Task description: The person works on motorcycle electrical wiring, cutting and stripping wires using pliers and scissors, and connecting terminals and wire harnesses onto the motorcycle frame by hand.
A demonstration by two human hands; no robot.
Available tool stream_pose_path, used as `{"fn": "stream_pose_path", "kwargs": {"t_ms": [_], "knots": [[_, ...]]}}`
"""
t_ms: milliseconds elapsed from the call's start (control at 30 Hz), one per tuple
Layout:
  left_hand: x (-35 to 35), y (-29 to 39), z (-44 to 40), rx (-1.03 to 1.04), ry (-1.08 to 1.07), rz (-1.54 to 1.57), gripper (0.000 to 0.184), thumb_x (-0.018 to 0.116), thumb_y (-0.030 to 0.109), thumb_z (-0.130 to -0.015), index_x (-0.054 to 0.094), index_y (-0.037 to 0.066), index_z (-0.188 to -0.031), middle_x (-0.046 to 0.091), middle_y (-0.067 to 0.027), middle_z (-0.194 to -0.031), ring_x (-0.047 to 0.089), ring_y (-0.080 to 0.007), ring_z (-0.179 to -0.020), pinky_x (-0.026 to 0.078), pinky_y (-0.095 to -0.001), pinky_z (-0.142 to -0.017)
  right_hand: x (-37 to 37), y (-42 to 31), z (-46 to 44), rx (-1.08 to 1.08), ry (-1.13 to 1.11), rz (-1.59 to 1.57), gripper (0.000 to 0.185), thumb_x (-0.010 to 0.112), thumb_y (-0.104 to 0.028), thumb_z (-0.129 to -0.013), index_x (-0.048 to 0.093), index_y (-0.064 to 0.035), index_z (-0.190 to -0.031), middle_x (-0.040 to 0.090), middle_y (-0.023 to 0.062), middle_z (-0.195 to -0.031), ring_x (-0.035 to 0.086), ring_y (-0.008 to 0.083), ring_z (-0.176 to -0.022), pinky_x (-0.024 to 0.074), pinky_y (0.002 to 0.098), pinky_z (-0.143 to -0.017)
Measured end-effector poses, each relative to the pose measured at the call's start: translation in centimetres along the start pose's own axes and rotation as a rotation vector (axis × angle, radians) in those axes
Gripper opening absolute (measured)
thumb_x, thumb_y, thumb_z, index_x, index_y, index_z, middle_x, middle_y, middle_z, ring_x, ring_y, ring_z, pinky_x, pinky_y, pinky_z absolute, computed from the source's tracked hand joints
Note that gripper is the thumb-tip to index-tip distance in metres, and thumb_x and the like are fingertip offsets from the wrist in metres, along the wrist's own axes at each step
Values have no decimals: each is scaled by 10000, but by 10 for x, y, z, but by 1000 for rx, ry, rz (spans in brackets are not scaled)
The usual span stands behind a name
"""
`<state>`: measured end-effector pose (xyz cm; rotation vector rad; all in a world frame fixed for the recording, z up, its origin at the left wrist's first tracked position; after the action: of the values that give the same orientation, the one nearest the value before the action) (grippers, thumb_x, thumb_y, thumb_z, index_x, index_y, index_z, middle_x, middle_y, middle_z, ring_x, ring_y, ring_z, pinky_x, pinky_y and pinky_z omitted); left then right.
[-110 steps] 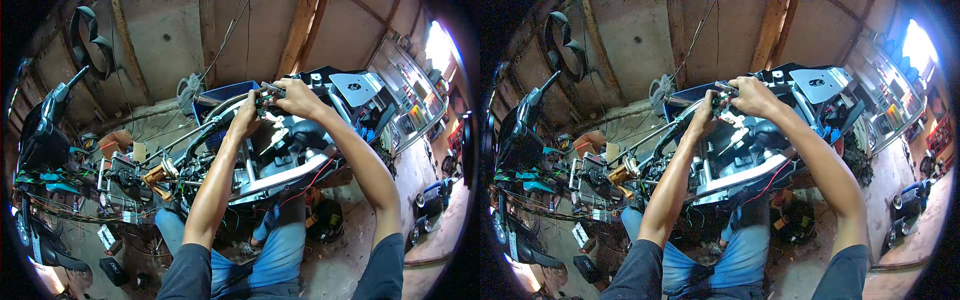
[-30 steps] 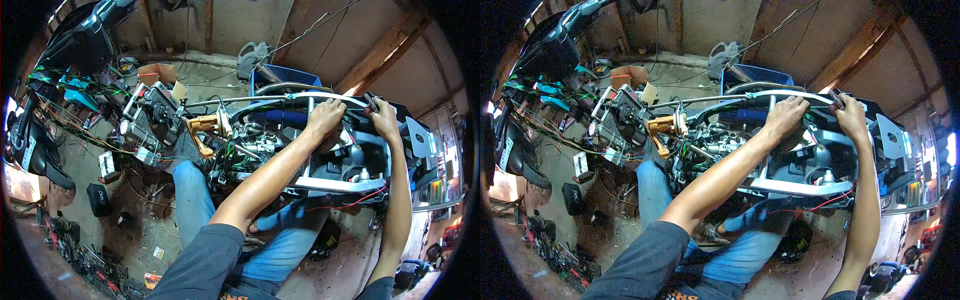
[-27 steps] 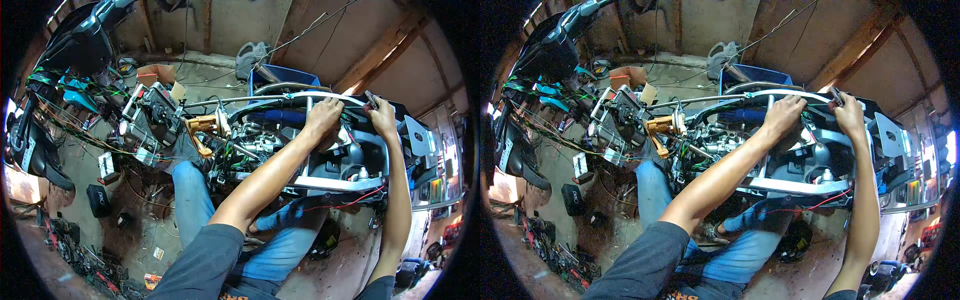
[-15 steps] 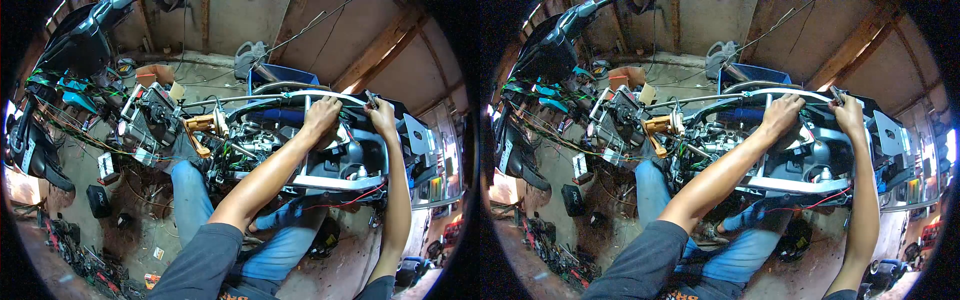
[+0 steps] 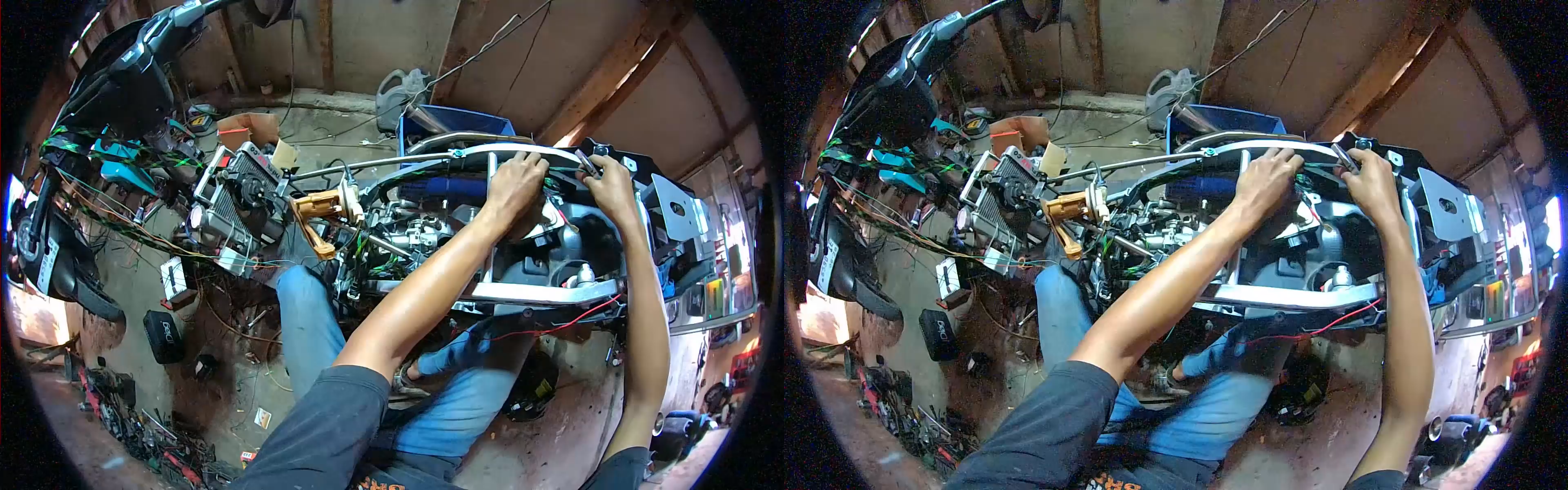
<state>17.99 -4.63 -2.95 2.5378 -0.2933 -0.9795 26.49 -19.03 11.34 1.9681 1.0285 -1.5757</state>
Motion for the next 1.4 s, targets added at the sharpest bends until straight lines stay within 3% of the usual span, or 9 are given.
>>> {"fn": "stream_pose_path", "kwargs": {"t_ms": [300,367,700,767,833,900,1000,1233,1400], "knots": [[-7,-1,0,34,28,42,325,577,10,-866,671,55,-1173,687,-150,-1206,652,-344,-1170,562,-439,-949,0,25,-11,-83,75,-56,259,788,-230,-835,775,-20,-986,742,225,-992,712,394,-964,517,462,-861],[-10,0,1,11,39,90,349,566,-4,-868,664,67,-1196,686,-153,-1202,646,-356,-1173,556,-447,-951,3,28,-16,17,22,-108,247,768,-222,-839,777,-24,-986,743,221,-969,711,387,-946,518,458,-856],[-30,12,-1,-20,68,248,346,679,50,-859,705,124,-1197,718,-148,-1120,682,-413,-1035,551,-475,-837,3,31,-18,112,-98,-328,235,766,-240,-841,787,-38,-959,760,168,-895,717,283,-868,528,414,-847],[-32,12,-2,-14,68,292,487,704,-28,-710,691,131,-1170,709,-115,-1117,671,-377,-1065,548,-477,-849,1,27,-17,161,-127,-408,223,764,-227,-844,786,-34,-953,746,144,-856,689,239,-814,520,389,-808],[-33,15,-4,-28,115,332,255,731,112,-894,692,115,-1146,723,-124,-1104,692,-389,-1002,560,-455,-819,3,29,-18,154,-148,-485,209,770,-202,-846,786,-31,-965,717,95,-798,635,169,-740,499,350,-739],[-35,15,-4,-11,119,362,222,720,191,-956,701,113,-1162,731,-131,-1126,699,-385,-1022,564,-435,-840,3,27,-16,95,-171,-602,211,776,-183,-839,788,-30,-985,706,61,-781,613,141,-716,487,327,-710],[-35,17,-5,66,173,408,261,723,145,-939,704,107,-1197,731,-136,-1166,702,-380,-1052,566,-428,-868,-2,21,-13,80,-224,-591,114,718,-102,-880,747,-12,-944,689,35,-836,611,129,-808,476,307,-764],[-34,11,-3,88,163,469,314,738,67,-899,700,85,-1210,723,-153,-1162,699,-376,-1058,564,-434,-879,-6,11,-8,-43,-237,-656,153,700,-67,-864,746,13,-986,683,57,-898,630,145,-868,486,307,-827],[-33,13,-4,95,216,455,295,709,-31,-903,690,27,-1191,725,-139,-1035,727,-279,-946,557,-367,-827,-10,8,-6,13,-316,-737,237,748,-211,-941,761,5,-1039,667,53,-875,585,142,-810,459,316,-755]]}}
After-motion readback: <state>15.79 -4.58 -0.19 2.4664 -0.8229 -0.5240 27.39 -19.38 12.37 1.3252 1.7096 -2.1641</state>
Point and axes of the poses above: each hand's wrist, its own z-axis away from the middle knuckle, its own x-axis out of the palm, y = z × x, the point moved 1 cm from there along -z, towards the middle knuckle
